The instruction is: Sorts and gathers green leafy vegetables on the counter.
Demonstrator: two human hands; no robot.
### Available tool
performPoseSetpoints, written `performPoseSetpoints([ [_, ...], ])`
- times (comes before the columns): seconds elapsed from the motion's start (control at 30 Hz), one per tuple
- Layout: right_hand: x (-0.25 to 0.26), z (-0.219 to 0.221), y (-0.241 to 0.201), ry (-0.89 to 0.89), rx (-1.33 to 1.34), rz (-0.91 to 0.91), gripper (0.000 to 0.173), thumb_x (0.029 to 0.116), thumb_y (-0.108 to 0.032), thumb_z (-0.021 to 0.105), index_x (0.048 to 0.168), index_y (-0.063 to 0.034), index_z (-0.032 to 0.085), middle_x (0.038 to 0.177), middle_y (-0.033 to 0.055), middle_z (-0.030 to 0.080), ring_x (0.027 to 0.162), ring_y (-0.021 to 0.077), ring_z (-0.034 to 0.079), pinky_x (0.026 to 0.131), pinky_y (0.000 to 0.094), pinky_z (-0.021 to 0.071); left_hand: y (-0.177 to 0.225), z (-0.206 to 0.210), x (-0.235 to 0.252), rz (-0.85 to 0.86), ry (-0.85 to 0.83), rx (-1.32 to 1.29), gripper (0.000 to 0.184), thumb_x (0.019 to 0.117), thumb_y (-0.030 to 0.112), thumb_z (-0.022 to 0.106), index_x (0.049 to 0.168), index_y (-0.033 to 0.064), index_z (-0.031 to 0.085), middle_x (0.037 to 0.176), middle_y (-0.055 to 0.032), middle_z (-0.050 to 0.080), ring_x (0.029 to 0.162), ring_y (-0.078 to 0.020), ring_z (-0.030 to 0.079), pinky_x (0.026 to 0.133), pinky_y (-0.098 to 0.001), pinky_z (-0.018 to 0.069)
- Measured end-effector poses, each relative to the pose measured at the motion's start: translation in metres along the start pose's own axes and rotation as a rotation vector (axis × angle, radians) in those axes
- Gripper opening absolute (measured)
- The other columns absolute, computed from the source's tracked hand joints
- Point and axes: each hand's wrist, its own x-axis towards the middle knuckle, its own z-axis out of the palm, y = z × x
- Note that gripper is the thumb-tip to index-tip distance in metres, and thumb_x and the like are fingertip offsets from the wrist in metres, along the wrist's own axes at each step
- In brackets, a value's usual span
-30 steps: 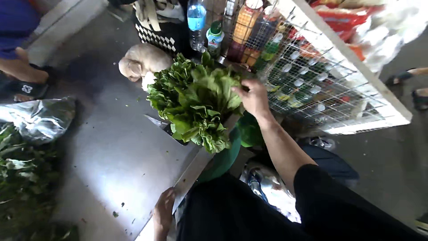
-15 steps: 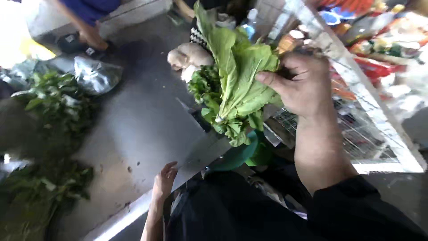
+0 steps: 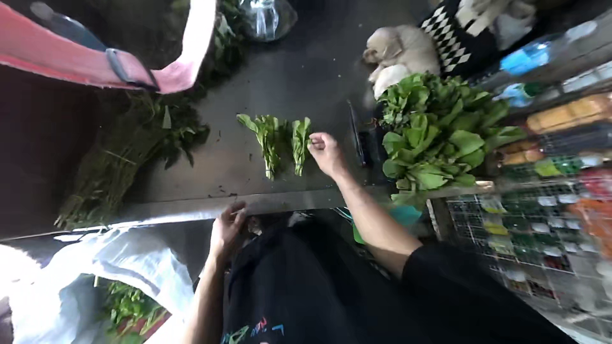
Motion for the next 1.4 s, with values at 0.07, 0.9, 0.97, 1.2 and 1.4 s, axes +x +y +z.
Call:
performPoseSetpoints([
  [0.07, -0.027, 0.013, 0.015, 0.01, -0.004, 0.065, 0.045, 0.1005, -0.018, 0.066, 0.142, -0.0058, 0.054, 0.135, 0.02, 0.061, 0.11, 0.031, 0.068, 0.093, 0.0477, 0.058, 0.005, -0.002, 0.004, -0.018, 0.006, -0.006, 0.034, 0.1038, 0.027, 0.059, 0.13, 0.0059, 0.065, 0.12, -0.0088, 0.072, 0.102, -0.0164, 0.072, 0.094, -0.0402, 0.0586],
  [0.9, 0.025, -0.086, 0.157, -0.003, -0.417, 0.189, 0.081, 0.0928, -0.025, 0.072, 0.159, -0.0033, 0.031, 0.154, 0.0313, 0.04, 0.14, 0.0459, 0.045, 0.114, 0.0555, 0.0414, 0.078, 0.102, 0.064, -0.02, 0.016, -0.803, 0.034, 0.0986, 0.013, 0.065, 0.131, 0.0066, 0.058, 0.113, -0.0089, 0.068, 0.094, -0.0175, 0.068, 0.083, -0.036, 0.0594],
  [0.97, 0.038, -0.085, 0.163, -0.021, -0.469, 0.222, 0.081, 0.094, -0.029, 0.07, 0.16, -0.0031, 0.03, 0.154, 0.0327, 0.039, 0.139, 0.0474, 0.045, 0.113, 0.0559, 0.0422, 0.077, 0.106, 0.045, 0.013, 0.044, -0.866, 0.036, 0.0984, 0.015, 0.064, 0.133, 0.0088, 0.057, 0.115, -0.0083, 0.068, 0.096, -0.0173, 0.067, 0.084, -0.0367, 0.0591],
  [1.2, 0.063, -0.083, 0.174, -0.001, -0.346, 0.251, 0.097, 0.0874, -0.017, 0.076, 0.16, 0.0048, 0.016, 0.155, 0.0354, 0.036, 0.142, 0.0463, 0.043, 0.117, 0.0564, 0.0385, 0.052, 0.075, -0.035, 0.11, 0.243, -1.054, 0.041, 0.0969, 0.01, 0.059, 0.137, 0.0096, 0.051, 0.111, -0.0062, 0.067, 0.091, -0.0144, 0.066, 0.082, -0.0332, 0.0579],
  [1.4, 0.057, -0.072, 0.171, 0.077, -0.377, 0.332, 0.087, 0.0964, -0.029, 0.063, 0.161, 0.0021, 0.015, 0.157, 0.0289, 0.038, 0.145, 0.0363, 0.044, 0.118, 0.0485, 0.0391, 0.017, -0.02, -0.156, 0.031, 0.611, -0.816, 0.047, 0.0972, 0.014, 0.062, 0.143, 0.0152, 0.052, 0.119, -0.0054, 0.069, 0.098, -0.0171, 0.069, 0.086, -0.0389, 0.0597],
])
